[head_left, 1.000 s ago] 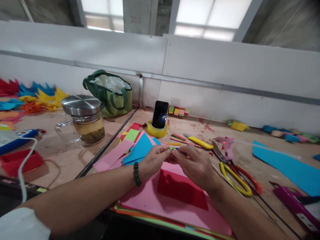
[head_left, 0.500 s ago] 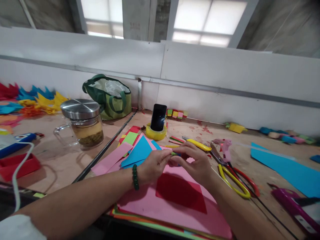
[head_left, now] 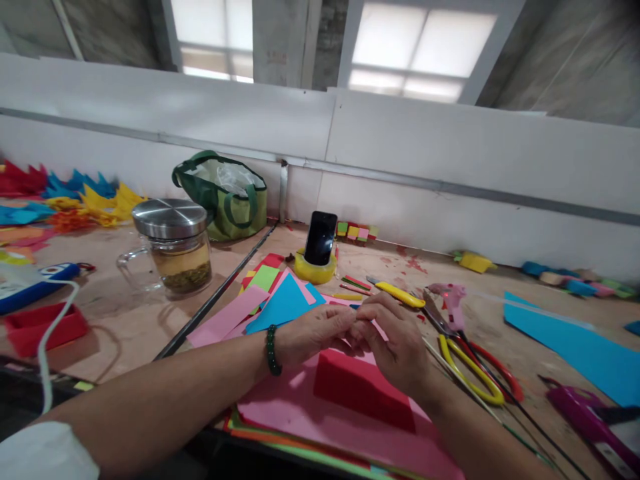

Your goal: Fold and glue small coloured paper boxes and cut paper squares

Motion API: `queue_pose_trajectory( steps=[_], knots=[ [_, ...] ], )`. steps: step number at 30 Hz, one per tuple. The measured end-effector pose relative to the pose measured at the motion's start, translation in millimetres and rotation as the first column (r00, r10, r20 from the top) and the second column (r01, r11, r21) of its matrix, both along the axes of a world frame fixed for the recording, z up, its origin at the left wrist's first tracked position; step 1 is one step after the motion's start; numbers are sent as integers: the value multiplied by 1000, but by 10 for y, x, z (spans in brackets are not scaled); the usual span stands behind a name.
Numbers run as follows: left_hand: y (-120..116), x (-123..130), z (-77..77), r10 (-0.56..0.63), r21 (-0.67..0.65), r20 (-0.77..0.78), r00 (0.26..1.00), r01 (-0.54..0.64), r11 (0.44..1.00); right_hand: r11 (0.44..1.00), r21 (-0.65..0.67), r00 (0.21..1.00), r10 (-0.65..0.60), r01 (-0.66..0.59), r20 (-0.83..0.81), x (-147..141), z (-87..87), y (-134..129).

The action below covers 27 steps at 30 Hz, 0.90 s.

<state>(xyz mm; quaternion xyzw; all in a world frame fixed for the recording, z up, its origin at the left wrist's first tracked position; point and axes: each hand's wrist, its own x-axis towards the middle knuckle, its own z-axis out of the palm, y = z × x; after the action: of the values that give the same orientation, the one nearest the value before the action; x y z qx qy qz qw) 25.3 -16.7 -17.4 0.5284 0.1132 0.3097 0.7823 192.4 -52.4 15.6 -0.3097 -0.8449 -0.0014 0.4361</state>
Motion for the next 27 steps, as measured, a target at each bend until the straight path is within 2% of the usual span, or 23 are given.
queue_pose_trajectory(
  steps=[5,9,16,22,25,27],
  knots=[
    [12,-21,33,72,-50,-34,997,-74,996,998,-46,999,50,-50,-16,-5,-12,23],
    [16,-34,22,50,-80,-34,998,-52,995,1000,7,999,12,-13,38,7,-21,27],
    [35,-20,17,50,-82,-12,999,-50,995,1000,-11,997,28,-27,66,43,18,46],
    [33,-35,-1,-6,-79,-42,999,3,997,999,23,998,28,-29,55,-23,7,11],
    [31,-47,11,12,-58,-43,999,-14,998,998,35,998,54,-55,23,-44,-7,5],
    [44,-51,37,54,-52,-55,997,-57,997,998,-5,998,60,-60,19,-24,-28,22]
  ],
)
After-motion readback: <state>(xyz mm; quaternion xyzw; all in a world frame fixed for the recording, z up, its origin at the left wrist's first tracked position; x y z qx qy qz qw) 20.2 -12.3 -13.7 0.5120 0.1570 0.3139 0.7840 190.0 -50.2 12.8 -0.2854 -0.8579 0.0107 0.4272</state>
